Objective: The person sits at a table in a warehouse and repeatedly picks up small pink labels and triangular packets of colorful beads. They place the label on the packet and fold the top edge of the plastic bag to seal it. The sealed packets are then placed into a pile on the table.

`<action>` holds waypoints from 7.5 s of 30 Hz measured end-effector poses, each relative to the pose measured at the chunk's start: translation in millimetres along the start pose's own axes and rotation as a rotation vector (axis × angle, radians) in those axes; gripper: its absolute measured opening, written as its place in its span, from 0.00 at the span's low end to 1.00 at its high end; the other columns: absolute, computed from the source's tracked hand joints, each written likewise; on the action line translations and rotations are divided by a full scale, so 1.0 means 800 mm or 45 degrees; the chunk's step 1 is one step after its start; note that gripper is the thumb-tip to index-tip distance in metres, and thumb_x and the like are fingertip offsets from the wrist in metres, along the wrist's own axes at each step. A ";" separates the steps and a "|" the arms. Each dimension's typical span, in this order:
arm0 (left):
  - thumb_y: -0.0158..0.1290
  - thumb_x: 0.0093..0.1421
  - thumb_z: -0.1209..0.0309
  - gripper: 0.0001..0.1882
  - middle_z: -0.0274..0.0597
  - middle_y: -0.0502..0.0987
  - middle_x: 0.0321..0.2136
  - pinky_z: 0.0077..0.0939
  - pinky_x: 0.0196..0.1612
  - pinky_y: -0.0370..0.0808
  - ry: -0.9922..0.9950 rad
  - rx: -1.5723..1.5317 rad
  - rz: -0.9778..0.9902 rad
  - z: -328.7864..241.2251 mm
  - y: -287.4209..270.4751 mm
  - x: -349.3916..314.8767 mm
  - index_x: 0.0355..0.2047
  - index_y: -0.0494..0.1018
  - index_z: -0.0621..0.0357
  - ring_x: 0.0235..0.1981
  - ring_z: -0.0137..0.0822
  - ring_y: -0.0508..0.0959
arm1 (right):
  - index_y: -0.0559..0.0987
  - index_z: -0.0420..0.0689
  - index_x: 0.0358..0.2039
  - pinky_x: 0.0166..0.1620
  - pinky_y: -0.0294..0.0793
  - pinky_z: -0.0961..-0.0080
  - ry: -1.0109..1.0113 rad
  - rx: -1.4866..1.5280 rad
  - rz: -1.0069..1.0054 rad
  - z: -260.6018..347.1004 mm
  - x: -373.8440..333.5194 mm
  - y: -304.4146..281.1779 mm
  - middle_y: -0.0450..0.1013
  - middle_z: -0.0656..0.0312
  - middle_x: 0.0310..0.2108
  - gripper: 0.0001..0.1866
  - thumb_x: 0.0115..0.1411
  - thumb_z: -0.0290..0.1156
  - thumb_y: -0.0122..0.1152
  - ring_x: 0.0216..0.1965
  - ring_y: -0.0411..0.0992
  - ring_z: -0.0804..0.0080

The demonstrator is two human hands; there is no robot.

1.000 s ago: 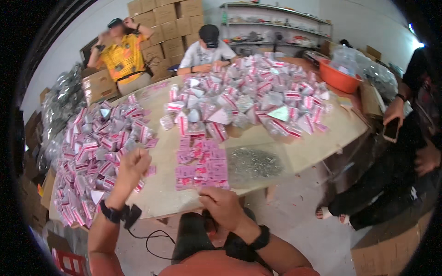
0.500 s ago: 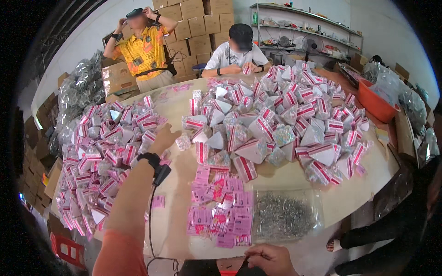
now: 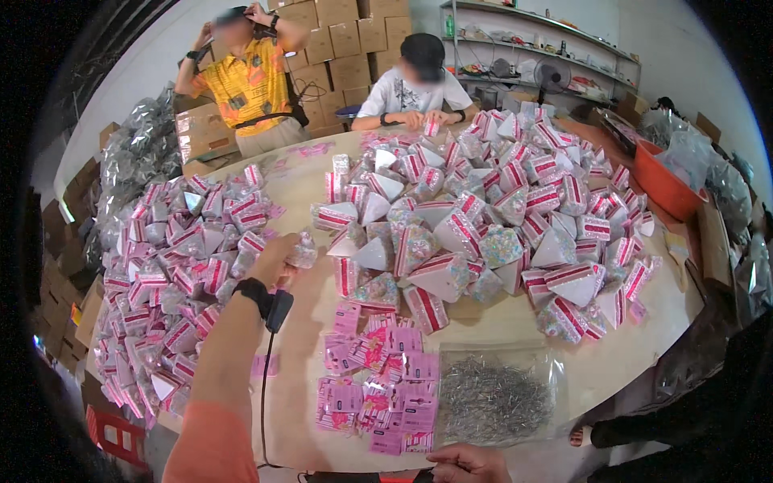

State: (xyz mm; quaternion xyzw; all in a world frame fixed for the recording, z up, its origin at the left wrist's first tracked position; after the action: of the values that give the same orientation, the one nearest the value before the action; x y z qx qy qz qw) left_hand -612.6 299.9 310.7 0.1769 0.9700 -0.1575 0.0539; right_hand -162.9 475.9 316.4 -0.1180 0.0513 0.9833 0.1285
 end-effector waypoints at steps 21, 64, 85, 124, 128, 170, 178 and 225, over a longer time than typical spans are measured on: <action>0.59 0.44 0.77 0.34 0.40 0.68 0.44 0.27 0.51 0.65 0.454 -1.101 0.068 0.045 0.079 -0.388 0.51 0.56 0.63 0.46 0.31 0.68 | 0.74 0.37 0.34 0.31 0.71 0.74 -1.005 -0.747 0.028 0.081 0.007 0.136 0.73 0.52 0.28 0.10 0.50 0.24 0.57 0.29 0.73 0.61; 0.57 0.45 0.82 0.36 0.41 0.62 0.46 0.27 0.51 0.63 0.699 -0.740 -0.031 0.041 0.090 -0.435 0.53 0.51 0.63 0.47 0.32 0.66 | 0.75 0.36 0.29 0.28 0.69 0.75 -0.907 -0.723 -0.021 0.069 -0.013 0.148 0.72 0.53 0.23 0.06 0.50 0.22 0.52 0.25 0.72 0.64; 0.55 0.45 0.82 0.36 0.42 0.63 0.44 0.27 0.49 0.66 0.735 -0.223 -0.212 0.057 0.087 -0.428 0.53 0.51 0.65 0.46 0.33 0.67 | 0.71 0.36 0.32 0.26 0.70 0.71 -0.962 -0.990 -0.189 0.046 -0.003 0.154 0.70 0.51 0.22 0.08 0.50 0.21 0.53 0.22 0.71 0.59; 0.54 0.45 0.75 0.22 0.53 0.68 0.42 0.37 0.47 0.67 0.829 0.641 0.112 0.061 0.061 -0.360 0.43 0.65 0.62 0.45 0.51 0.68 | 0.69 0.36 0.25 0.36 0.65 0.55 -0.619 -1.546 -0.464 -0.003 0.085 -0.088 0.68 0.45 0.25 0.05 0.44 0.20 0.46 0.33 0.68 0.46; 0.56 0.44 0.73 0.25 0.52 0.68 0.43 0.38 0.48 0.66 0.949 0.838 0.110 0.048 0.078 -0.338 0.44 0.64 0.62 0.44 0.53 0.67 | 0.70 0.35 0.24 0.35 0.64 0.56 -0.497 -1.468 -0.469 0.020 0.072 -0.089 0.68 0.45 0.23 0.04 0.45 0.21 0.46 0.32 0.67 0.45; 0.58 0.46 0.72 0.25 0.44 0.68 0.45 0.26 0.43 0.68 0.939 0.334 0.291 0.008 0.089 -0.393 0.46 0.67 0.59 0.43 0.34 0.70 | 0.73 0.38 0.30 0.19 0.61 0.87 -0.262 0.520 0.057 0.018 0.026 0.022 0.68 0.66 0.21 0.04 0.53 0.23 0.54 0.17 0.64 0.84; 0.58 0.48 0.70 0.24 0.43 0.68 0.45 0.24 0.42 0.67 0.927 0.226 0.317 0.003 0.091 -0.406 0.46 0.67 0.59 0.41 0.31 0.70 | 0.71 0.38 0.29 0.21 0.66 0.84 -0.293 0.516 0.100 0.011 0.026 0.037 0.70 0.62 0.22 0.03 0.53 0.23 0.55 0.19 0.67 0.77; 0.52 0.47 0.83 0.05 0.42 0.69 0.20 0.25 0.23 0.67 1.313 0.227 0.022 -0.025 0.098 -0.414 0.25 0.69 0.62 0.21 0.37 0.70 | 0.71 0.38 0.29 0.31 0.69 0.80 -0.157 0.895 0.206 0.011 0.024 0.119 0.71 0.59 0.25 0.06 0.56 0.27 0.54 0.25 0.70 0.73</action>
State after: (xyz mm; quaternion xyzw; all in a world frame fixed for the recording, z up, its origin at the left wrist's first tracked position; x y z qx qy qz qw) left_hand -276.6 267.7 360.1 0.2433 0.8519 -0.1313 -0.4447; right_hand -207.7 390.3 327.1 -0.0026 0.3874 0.9179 0.0857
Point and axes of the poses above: each hand's wrist, its own x-axis towards the middle knuckle, its own y-axis out of the palm, z = x × y, the point moved 2 cm from there along x, towards the middle knuckle
